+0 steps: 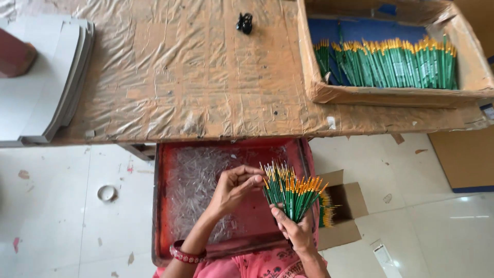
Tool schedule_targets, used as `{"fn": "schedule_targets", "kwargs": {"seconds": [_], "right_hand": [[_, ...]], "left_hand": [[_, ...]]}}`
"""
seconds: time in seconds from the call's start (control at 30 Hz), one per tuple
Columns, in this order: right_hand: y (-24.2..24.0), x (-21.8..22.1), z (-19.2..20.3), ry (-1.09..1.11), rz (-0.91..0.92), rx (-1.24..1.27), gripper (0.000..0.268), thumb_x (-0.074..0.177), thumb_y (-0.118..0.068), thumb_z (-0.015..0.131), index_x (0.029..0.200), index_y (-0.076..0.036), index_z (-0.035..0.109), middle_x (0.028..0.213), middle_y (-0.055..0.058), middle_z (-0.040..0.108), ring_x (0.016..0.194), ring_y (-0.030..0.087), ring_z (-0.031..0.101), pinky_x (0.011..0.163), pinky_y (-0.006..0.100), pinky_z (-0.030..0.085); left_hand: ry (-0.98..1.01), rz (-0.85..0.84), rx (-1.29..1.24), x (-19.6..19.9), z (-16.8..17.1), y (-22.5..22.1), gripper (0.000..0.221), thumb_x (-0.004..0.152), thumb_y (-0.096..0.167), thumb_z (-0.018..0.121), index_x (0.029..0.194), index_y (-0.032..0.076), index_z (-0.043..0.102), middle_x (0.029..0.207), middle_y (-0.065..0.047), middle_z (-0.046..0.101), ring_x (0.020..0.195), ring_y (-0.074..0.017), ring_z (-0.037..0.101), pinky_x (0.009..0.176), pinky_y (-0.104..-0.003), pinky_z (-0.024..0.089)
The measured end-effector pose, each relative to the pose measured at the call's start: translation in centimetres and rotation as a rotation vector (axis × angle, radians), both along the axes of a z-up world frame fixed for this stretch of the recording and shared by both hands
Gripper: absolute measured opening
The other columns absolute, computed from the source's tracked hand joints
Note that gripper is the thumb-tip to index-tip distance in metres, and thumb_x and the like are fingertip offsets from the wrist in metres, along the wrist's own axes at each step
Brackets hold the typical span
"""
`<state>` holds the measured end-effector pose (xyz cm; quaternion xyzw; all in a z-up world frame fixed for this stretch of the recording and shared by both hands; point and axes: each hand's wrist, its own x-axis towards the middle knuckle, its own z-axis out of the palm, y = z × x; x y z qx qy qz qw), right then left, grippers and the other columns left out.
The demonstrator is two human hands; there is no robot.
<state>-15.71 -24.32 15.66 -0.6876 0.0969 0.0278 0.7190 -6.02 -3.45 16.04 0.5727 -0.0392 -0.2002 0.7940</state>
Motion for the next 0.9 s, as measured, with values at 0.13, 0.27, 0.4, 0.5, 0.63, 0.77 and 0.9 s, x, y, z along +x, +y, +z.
{"fn": "schedule_targets", "kwargs": {"seconds": [0.13, 0.27, 0.4, 0.5, 0.63, 0.77, 0.9], "right_hand": [[0.2, -0.2, 0.4, -0.053, -0.016, 0.028, 0.014, 0.086, -0.009, 0.078, 0.093, 0.002, 0.074, 0.062, 0.005, 0.067, 0.041, 0.006, 0.053, 0.03, 0.021, 0.035], [0.0, -0.3, -0.3, -0.026, -0.041, 0.0, 0.013, 0.086, -0.006, 0.078, 0.095, 0.001, 0.073, 0.069, 0.008, 0.073, 0.044, 0.007, 0.056, 0.031, 0.022, 0.038], [0.2, -0.3, 0.0, -0.071, -0.036, 0.033, 0.014, 0.086, -0.008, 0.077, 0.096, 0.0, 0.071, 0.081, 0.012, 0.079, 0.044, 0.006, 0.056, 0.03, 0.021, 0.037], [0.7, -0.2, 0.4, -0.068, -0.044, 0.053, 0.014, 0.087, -0.01, 0.076, 0.096, 0.0, 0.071, 0.081, 0.014, 0.079, 0.043, 0.007, 0.056, 0.03, 0.022, 0.037], [0.5, -0.3, -2.7, -0.171, 0.028, -0.347, 0.017, 0.096, -0.018, 0.071, 0.099, -0.004, 0.079, 0.06, 0.008, 0.072, 0.045, 0.01, 0.066, 0.04, 0.027, 0.051], [1.4, 1.6, 2.1, -0.474, 0.07, -0.815, 0.022, 0.098, -0.023, 0.07, 0.092, -0.003, 0.072, 0.075, 0.008, 0.069, 0.058, 0.014, 0.063, 0.05, 0.03, 0.049], [0.4, 2.3, 2.0, -0.294, -0.029, -0.654, 0.022, 0.097, -0.021, 0.068, 0.107, -0.004, 0.074, 0.066, 0.002, 0.066, 0.052, 0.009, 0.061, 0.046, 0.028, 0.047]], "left_hand": [[-0.051, -0.057, -0.237, 0.5, 2.4, 0.2, 0.029, 0.106, 0.014, 0.055, 0.127, -0.004, 0.063, 0.12, -0.016, 0.073, 0.114, -0.0225, 0.071, 0.099, -0.039, 0.061], [-0.015, -0.086, -0.326, 0.5, 1.9, 0.1, 0.029, 0.107, 0.016, 0.051, 0.128, -0.002, 0.06, 0.125, -0.017, 0.071, 0.118, -0.0228, 0.07, 0.101, -0.039, 0.06], [0.018, -0.036, -0.345, 0.4, 1.5, -0.1, 0.027, 0.107, 0.015, 0.052, 0.126, -0.003, 0.06, 0.123, -0.018, 0.072, 0.116, -0.0244, 0.071, 0.101, -0.04, 0.06], [0.056, -0.029, -0.279, -0.2, 0.6, -0.5, 0.026, 0.105, 0.016, 0.058, 0.122, -0.004, 0.062, 0.116, -0.016, 0.075, 0.108, -0.0232, 0.073, 0.095, -0.038, 0.062], [0.052, 0.044, -0.099, -0.6, 0.0, -0.4, 0.028, 0.1, 0.019, 0.07, 0.115, -0.004, 0.067, 0.101, -0.012, 0.08, 0.092, -0.0179, 0.076, 0.083, -0.033, 0.063], [-0.139, 0.146, 0.464, -0.4, 0.1, -0.5, 0.024, 0.093, 0.023, 0.075, 0.108, 0.004, 0.076, 0.093, -0.009, 0.083, 0.082, -0.0128, 0.079, 0.074, -0.029, 0.063], [-0.278, 0.061, 0.838, -0.3, -2.9, -0.7, 0.032, 0.096, 0.022, 0.071, 0.124, 0.006, 0.069, 0.098, -0.01, 0.08, 0.069, -0.0196, 0.075, 0.065, -0.035, 0.059]]}}
